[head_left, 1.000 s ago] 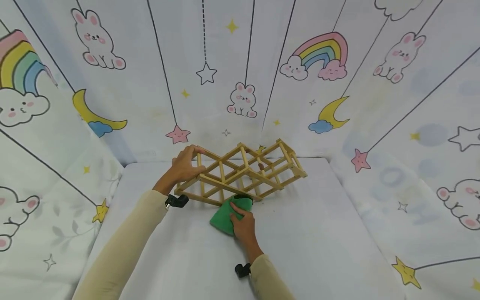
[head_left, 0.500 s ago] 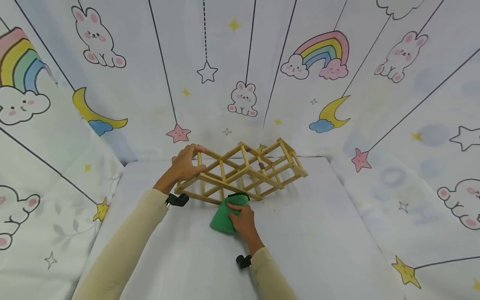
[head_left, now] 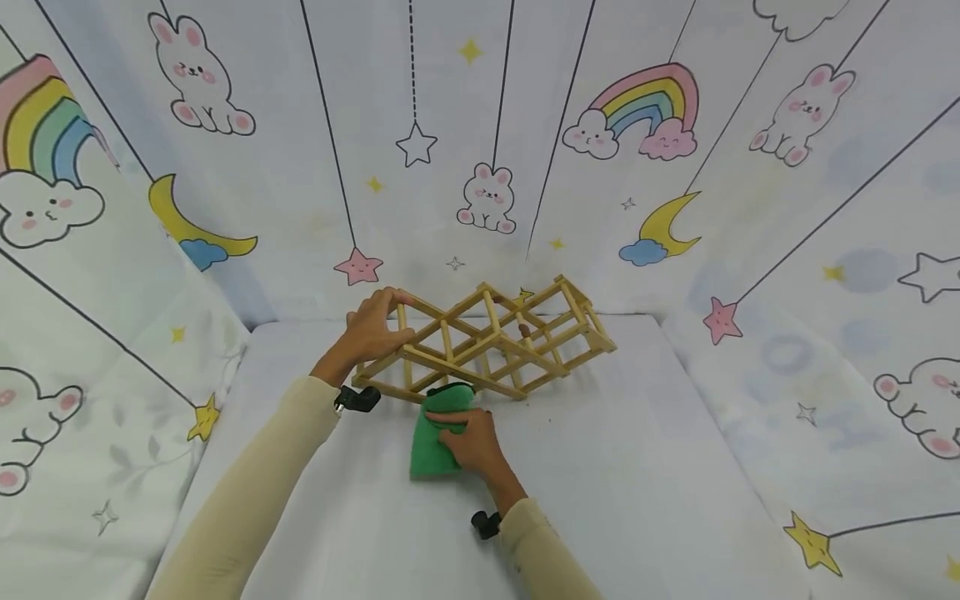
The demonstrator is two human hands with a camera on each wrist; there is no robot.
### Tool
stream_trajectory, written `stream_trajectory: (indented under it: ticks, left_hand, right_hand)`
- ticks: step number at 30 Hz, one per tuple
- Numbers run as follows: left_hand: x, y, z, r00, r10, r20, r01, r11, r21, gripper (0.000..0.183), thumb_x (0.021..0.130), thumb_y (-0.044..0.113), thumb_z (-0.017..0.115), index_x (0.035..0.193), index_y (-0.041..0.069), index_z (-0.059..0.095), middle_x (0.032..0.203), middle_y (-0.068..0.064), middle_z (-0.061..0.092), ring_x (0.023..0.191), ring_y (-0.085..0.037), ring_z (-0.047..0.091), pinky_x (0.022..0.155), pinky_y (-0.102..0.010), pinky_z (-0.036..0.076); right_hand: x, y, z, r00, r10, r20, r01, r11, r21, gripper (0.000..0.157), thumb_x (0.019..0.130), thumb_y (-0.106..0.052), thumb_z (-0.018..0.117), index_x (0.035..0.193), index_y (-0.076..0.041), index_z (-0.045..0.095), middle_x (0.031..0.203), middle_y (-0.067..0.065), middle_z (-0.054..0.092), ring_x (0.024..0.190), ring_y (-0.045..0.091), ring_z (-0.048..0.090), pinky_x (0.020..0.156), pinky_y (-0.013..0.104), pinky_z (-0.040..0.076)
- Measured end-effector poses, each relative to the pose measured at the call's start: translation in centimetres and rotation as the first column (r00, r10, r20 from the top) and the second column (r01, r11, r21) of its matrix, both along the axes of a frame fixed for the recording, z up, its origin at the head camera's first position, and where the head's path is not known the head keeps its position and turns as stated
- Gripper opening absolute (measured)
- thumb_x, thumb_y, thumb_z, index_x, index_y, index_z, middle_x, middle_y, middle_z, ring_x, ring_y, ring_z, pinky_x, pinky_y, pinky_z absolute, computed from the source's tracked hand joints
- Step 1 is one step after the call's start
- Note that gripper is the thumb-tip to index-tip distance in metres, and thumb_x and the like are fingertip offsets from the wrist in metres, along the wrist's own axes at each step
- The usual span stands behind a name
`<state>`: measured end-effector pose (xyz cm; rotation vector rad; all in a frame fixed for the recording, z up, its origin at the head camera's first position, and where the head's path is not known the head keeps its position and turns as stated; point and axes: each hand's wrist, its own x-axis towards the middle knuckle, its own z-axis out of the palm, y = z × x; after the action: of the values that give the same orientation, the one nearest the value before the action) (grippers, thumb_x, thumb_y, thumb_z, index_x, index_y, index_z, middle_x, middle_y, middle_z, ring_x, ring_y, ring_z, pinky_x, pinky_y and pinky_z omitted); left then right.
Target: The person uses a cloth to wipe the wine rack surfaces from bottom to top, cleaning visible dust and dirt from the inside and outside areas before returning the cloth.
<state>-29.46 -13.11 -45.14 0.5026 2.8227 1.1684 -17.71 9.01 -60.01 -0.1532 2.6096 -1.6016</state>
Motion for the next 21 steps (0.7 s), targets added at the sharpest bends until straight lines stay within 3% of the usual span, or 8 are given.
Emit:
stream_trajectory:
  ticks: [2,5,9,12,14,16,18,21]
  left_hand:
    - [0.1,-0.1,-0.1,1.000,0.005,-0.007,-0.005,1.000,-0.001,0.055,0.090,0.027,0.066,0.142,0.013,0.052,0.154,-0.019,0.049,0.140,-0.044,0.045,0.106,-0.067,0.026]
    - [0.1,-0.1,-0.2,1.000,0.003,-0.023,-0.003,1.000,0.002,0.056,0.090,0.029,0.064,0.142,0.012,0.052,0.153,-0.020,0.049,0.138,-0.045,0.045,0.104,-0.067,0.026]
    - [0.1,0.3,-0.2,1.000,-0.016,-0.022,0.016,1.000,0.010,0.058,0.089,0.030,0.063,0.142,0.011,0.052,0.154,-0.021,0.049,0.138,-0.046,0.045,0.104,-0.068,0.026]
    - [0.1,0.5,-0.2,1.000,-0.020,-0.023,0.021,1.000,0.019,0.059,0.088,0.029,0.063,0.142,0.011,0.052,0.155,-0.022,0.048,0.139,-0.047,0.044,0.104,-0.069,0.025]
    - [0.0,0.5,-0.3,0.999,-0.015,-0.030,0.015,1.000,0.017,0.059,0.087,0.029,0.063,0.142,0.012,0.052,0.155,-0.022,0.048,0.140,-0.047,0.044,0.105,-0.069,0.025]
    - [0.0,0.4,-0.3,0.999,-0.010,-0.033,0.011,1.000,0.018,0.059,0.086,0.030,0.063,0.141,0.013,0.052,0.155,-0.022,0.048,0.141,-0.047,0.044,0.105,-0.070,0.025]
    - [0.0,0.2,-0.3,1.000,-0.011,-0.028,0.011,1.000,0.025,0.059,0.086,0.030,0.063,0.142,0.014,0.052,0.157,-0.020,0.047,0.142,-0.046,0.044,0.105,-0.070,0.025]
    - [0.2,-0.3,-0.2,1.000,-0.018,-0.017,0.019,0.999,0.050,0.060,0.089,0.028,0.064,0.145,0.014,0.051,0.162,-0.019,0.044,0.146,-0.045,0.042,0.108,-0.072,0.023]
  right_hand:
    - [0.2,-1.3,0.8,0.992,0.109,-0.056,-0.110,0.994,-0.018,0.044,0.096,-0.005,0.069,0.122,-0.039,0.080,0.139,0.010,0.071,0.094,0.011,0.066,0.071,0.025,0.056]
    - [0.2,-2.9,0.9,0.982,0.149,-0.115,-0.149,0.989,0.017,0.040,0.100,-0.011,0.071,0.126,-0.040,0.077,0.145,0.005,0.068,0.122,0.012,0.063,0.088,0.025,0.057]
    - [0.0,-2.2,-0.9,0.998,-0.030,-0.051,0.035,0.996,0.084,0.033,0.095,-0.009,0.073,0.118,-0.030,0.083,0.129,0.007,0.077,0.087,0.013,0.067,0.065,0.022,0.051]
    - [0.3,0.0,-2.3,0.980,-0.200,0.007,0.198,0.972,0.127,0.027,0.090,-0.006,0.074,0.110,-0.020,0.086,0.113,0.011,0.082,0.070,0.014,0.061,0.055,0.023,0.042]
    - [0.6,1.7,-2.7,0.965,-0.263,0.023,0.257,0.957,0.136,0.028,0.090,-0.006,0.073,0.112,-0.018,0.086,0.099,0.011,0.083,0.061,0.015,0.057,0.052,0.023,0.039]
    - [1.2,3.3,-2.6,0.961,-0.275,0.008,0.272,0.954,0.125,0.031,0.090,-0.008,0.073,0.115,-0.022,0.085,0.093,0.010,0.082,0.057,0.012,0.052,0.050,0.024,0.038]
    - [2.1,4.9,-2.2,0.970,-0.244,-0.004,0.244,0.966,0.089,0.036,0.092,-0.009,0.072,0.120,-0.030,0.083,0.101,0.006,0.083,0.058,0.011,0.047,0.052,0.025,0.038]
    - [3.7,7.3,-1.1,0.981,-0.184,-0.057,0.184,0.983,-0.003,0.037,0.097,-0.013,0.075,0.125,-0.038,0.079,0.125,-0.001,0.079,0.088,0.009,0.066,0.076,0.026,0.053]
